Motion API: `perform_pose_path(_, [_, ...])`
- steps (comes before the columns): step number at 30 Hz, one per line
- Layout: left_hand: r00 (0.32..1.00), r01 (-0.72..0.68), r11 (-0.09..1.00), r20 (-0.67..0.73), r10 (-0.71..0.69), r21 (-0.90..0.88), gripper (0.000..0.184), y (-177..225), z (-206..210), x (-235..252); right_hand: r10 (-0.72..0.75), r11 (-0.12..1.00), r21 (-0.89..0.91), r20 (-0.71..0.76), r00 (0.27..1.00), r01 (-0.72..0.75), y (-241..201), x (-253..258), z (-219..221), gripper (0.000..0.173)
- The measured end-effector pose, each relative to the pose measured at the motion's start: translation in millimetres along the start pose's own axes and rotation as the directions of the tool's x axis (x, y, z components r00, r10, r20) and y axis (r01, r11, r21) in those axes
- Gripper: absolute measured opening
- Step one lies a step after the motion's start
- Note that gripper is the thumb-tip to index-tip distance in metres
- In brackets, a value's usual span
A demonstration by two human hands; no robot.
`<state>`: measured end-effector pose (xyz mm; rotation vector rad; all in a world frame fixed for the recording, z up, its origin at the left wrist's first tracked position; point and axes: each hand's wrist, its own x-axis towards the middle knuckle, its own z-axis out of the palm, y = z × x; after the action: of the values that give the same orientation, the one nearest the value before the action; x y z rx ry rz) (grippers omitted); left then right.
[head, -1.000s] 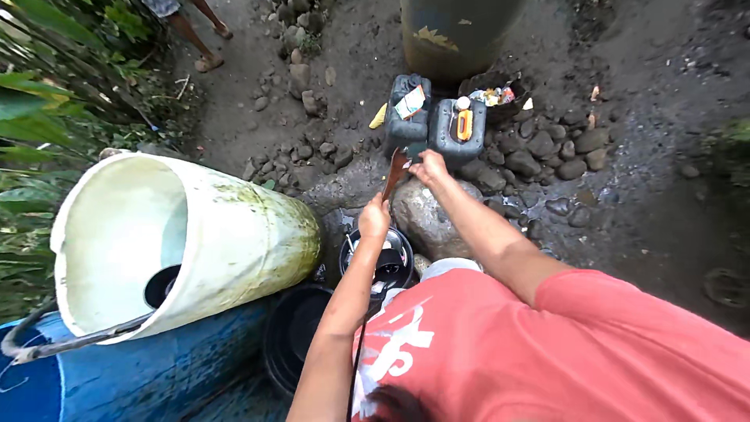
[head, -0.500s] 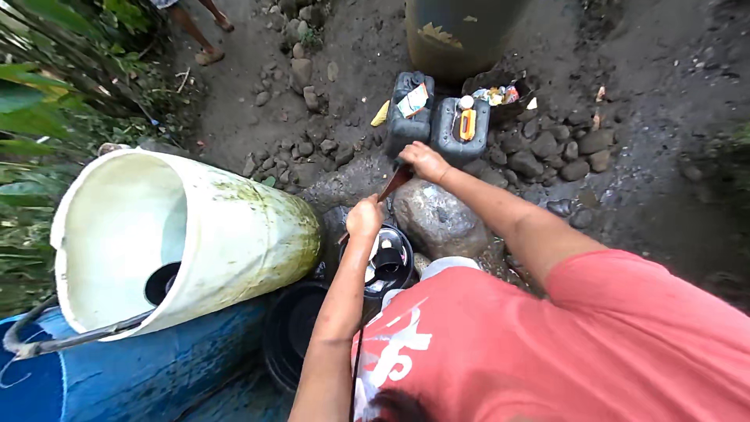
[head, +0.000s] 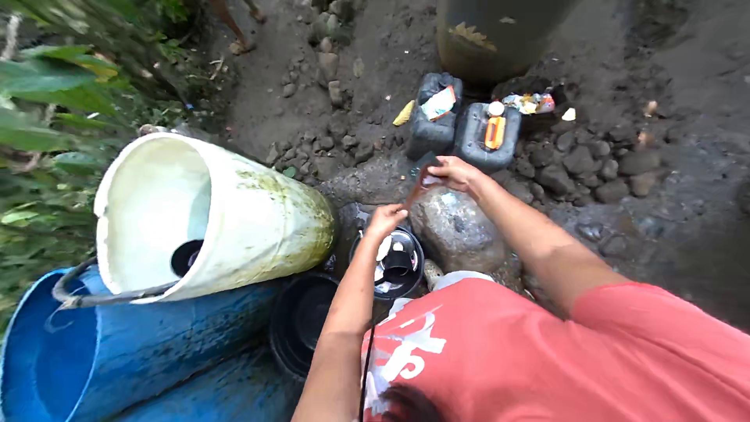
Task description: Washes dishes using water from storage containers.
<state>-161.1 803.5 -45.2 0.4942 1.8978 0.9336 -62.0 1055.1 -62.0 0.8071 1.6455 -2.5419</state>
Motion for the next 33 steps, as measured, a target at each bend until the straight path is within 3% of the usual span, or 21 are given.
perform_pose_path(3, [0.996, -0.077, 0.997, -0.036, 0.077, -0.002, 0.032, 1.3, 10.3, 2.7, -0.097, 0.926, -0.377, -0.218, 0.971, 0.008, -1.6, 9.6, 4.8, 0.033])
perform_pose_path(4, [0.991, -0.123, 0.992, -0.053, 0.123, -0.006, 0.032, 0.8, 11.3, 5.9, -0.153, 0.917, -0.397, -0.283, 0.947, 0.03, -1.6, 11.9, 6.1, 0.036])
perform_pose_path(6, [0.978, -0.188, 0.982, -0.09, 0.188, 0.012, 0.031, 1.9, 13.1, 8.6, -0.198, 0.957, -0.275, -0.389, 0.9, 0.092, 2.1, 14.3, 11.7, 0.044])
perform_pose_path(8, [0.976, -0.188, 0.981, -0.105, 0.191, 0.042, 0.032, 2.0, 11.7, 7.6, -0.21, 0.972, -0.182, -0.411, 0.887, 0.145, 6.9, 18.2, 15.2, 0.043])
perform_pose_path(9, [0.977, -0.179, 0.983, -0.108, 0.183, 0.048, 0.032, 0.7, 11.1, 6.4, -0.251, 0.955, -0.251, -0.397, 0.883, 0.159, 6.6, 19.2, 14.8, 0.04])
perform_pose_path(11, [0.977, -0.167, 0.985, -0.125, 0.172, 0.048, 0.032, -1.6, 10.9, 3.8, -0.398, 0.822, -0.537, -0.302, 0.866, 0.19, 1.7, 19.0, 12.6, 0.035])
perform_pose_path(14, [0.983, -0.128, 0.992, -0.128, 0.129, 0.016, 0.03, -1.3, 9.0, -2.1, -0.544, 0.493, -0.839, -0.09, 0.834, 0.231, -6.2, 20.3, 10.8, 0.031])
perform_pose_path(16, [0.993, -0.066, 0.993, -0.105, 0.056, -0.094, 0.029, -3.6, 8.5, -6.3, -0.579, 0.276, -0.908, 0.106, 0.808, 0.316, -9.6, 20.8, 6.7, 0.03])
perform_pose_path(18, [0.999, 0.006, 0.972, -0.043, -0.016, -0.236, 0.032, -5.9, 7.2, -11.1, -0.647, 0.128, -0.884, 0.27, 0.713, 0.45, -9.5, 23.2, 1.2, 0.025])
perform_pose_path(20, [0.999, 0.029, 0.947, -0.024, -0.038, -0.319, 0.032, -4.3, 7.4, -12.6, -0.723, 0.144, -0.865, 0.24, 0.647, 0.481, -7.1, 25.8, 0.4, 0.021])
perform_pose_path(21, [0.998, 0.022, 0.942, -0.043, -0.038, -0.334, 0.031, -2.5, 8.5, -12.2, -0.735, 0.219, -0.876, 0.142, 0.663, 0.43, -7.3, 24.9, 4.0, 0.023])
perform_pose_path(23, [0.993, -0.015, 0.954, -0.116, -0.021, -0.3, 0.029, -2.3, 12.4, -7.1, -0.653, 0.38, -0.88, -0.039, 0.756, 0.283, -9.4, 23.1, 14.1, 0.029])
perform_pose_path(25, [0.982, -0.039, 0.982, -0.188, 0.003, -0.185, 0.029, -10.7, 15.2, 0.7, -0.425, 0.483, -0.864, -0.092, 0.901, 0.14, -10.4, 24.7, 21.1, 0.033])
perform_pose_path(28, [0.974, -0.056, 0.996, -0.225, 0.039, -0.069, 0.029, -30.9, 20.9, 5.0, -0.221, 0.468, -0.883, -0.078, 0.972, 0.035, -10.2, 35.0, 14.3, 0.028])
perform_pose_path(30, [0.971, -0.05, 0.996, -0.239, 0.03, -0.078, 0.028, -36.2, 26.3, 5.0, -0.297, 0.414, -0.907, -0.051, 0.954, 0.08, -7.9, 35.5, 11.7, 0.02])
perform_pose_path(33, [0.966, -0.006, 0.995, -0.259, -0.02, -0.098, 0.029, -36.9, 29.5, 10.2, -0.533, 0.334, -0.918, 0.004, 0.846, 0.214, -3.9, 27.9, 21.6, 0.012])
